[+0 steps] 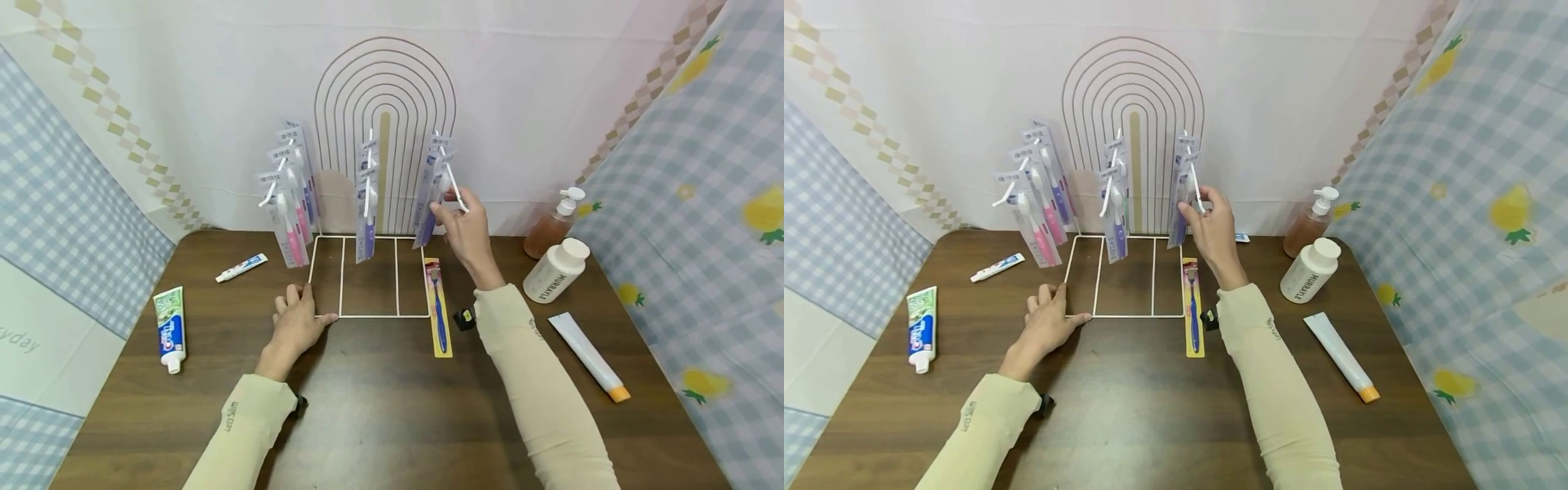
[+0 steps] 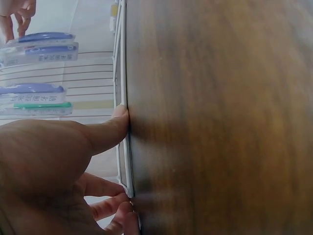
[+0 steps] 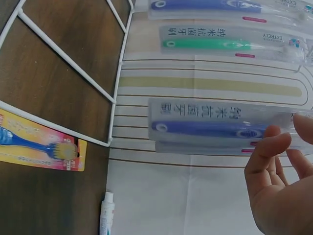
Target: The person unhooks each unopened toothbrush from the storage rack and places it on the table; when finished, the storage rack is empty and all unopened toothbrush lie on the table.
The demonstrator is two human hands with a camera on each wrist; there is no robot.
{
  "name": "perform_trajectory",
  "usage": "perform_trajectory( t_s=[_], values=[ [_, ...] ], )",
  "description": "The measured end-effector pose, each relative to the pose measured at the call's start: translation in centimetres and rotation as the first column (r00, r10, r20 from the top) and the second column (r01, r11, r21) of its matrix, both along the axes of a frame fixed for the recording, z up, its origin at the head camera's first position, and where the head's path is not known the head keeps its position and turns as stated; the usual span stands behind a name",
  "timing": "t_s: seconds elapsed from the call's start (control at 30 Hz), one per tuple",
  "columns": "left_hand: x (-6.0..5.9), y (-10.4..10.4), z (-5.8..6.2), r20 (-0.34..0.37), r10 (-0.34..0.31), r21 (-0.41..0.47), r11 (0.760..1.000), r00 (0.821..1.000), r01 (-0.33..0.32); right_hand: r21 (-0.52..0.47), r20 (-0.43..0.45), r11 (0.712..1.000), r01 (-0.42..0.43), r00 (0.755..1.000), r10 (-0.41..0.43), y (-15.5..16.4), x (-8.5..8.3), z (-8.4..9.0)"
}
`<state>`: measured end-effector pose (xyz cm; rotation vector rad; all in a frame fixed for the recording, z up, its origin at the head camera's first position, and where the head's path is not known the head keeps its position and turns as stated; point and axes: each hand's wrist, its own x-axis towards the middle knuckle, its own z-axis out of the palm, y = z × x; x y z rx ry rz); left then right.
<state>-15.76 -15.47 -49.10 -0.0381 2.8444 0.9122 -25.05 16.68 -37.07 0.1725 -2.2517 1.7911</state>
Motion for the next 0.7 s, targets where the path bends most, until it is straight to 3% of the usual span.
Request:
perform_trajectory(
  t_s=[0.4, 0.7],
  values=[
    [-0.13, 0.3, -0.17, -0.013, -0.003, 0.007, 1.0, 1.0, 0.003, -0.034, -0.035, 0.999, 0.04, 0.999, -0.041, -0.16, -0.1, 0.32],
    [-0.01, 0.03, -0.22, -0.007, 0.009, 0.016, 1.0, 1.0, -0.009, -0.101, -0.007, 0.993, 0.069, 0.998, -0.07, 0.38, 0.46, 0.54]
  ],
)
